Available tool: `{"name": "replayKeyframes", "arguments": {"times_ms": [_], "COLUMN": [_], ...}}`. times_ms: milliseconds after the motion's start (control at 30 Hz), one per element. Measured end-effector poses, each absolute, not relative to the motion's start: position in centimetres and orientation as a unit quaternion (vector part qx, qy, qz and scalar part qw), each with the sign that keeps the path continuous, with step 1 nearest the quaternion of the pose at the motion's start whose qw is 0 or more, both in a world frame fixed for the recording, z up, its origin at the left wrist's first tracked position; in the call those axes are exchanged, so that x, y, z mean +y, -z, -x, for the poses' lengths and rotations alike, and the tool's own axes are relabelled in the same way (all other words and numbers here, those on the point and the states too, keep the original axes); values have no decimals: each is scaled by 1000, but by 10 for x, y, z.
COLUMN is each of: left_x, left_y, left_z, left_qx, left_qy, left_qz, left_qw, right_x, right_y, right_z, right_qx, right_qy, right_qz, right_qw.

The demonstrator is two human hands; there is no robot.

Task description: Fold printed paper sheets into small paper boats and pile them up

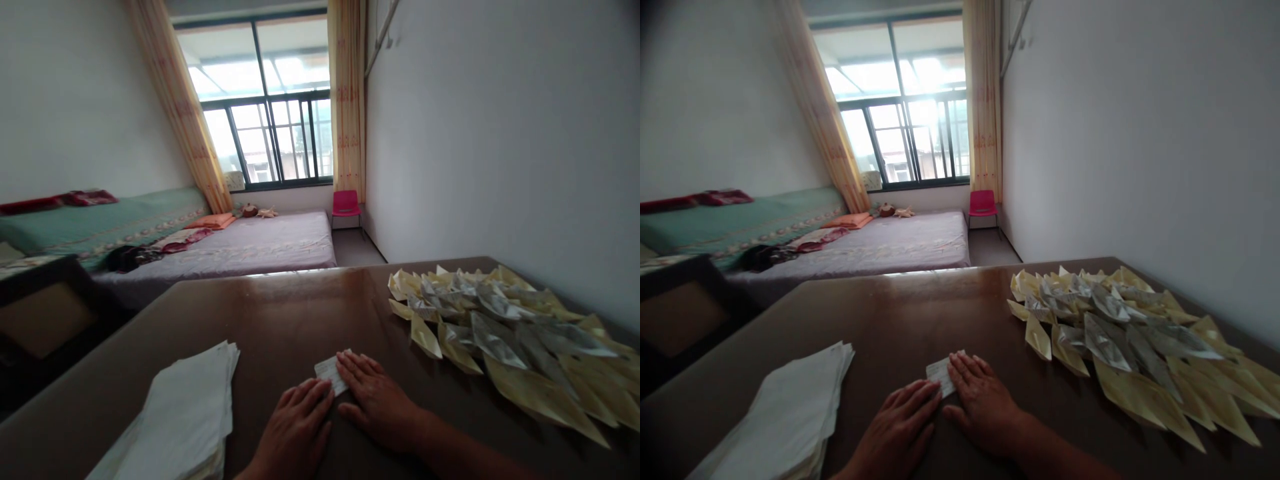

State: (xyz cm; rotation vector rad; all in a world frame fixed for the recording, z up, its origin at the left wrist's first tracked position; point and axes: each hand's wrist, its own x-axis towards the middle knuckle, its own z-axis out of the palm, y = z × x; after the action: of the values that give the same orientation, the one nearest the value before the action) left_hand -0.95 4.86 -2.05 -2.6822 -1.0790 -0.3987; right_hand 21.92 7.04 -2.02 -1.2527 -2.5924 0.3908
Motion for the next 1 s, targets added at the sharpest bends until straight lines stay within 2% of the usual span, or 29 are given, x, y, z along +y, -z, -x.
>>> {"name": "replayKeyframes", "arguments": {"times_ms": [400, 1000], "left_x": [39, 41], "left_y": [12, 12], "left_z": [0, -2], "left_qx": [-415, -411], "left_qy": [159, 157], "left_qz": [896, 898], "left_qw": [8, -6], "right_x": [67, 66], "right_y": [18, 17], "right_z": [-217, -221], "right_qx": [-881, -882], "right_qy": [-98, -70], "right_qz": [446, 451], "right_qw": [125, 116]}}
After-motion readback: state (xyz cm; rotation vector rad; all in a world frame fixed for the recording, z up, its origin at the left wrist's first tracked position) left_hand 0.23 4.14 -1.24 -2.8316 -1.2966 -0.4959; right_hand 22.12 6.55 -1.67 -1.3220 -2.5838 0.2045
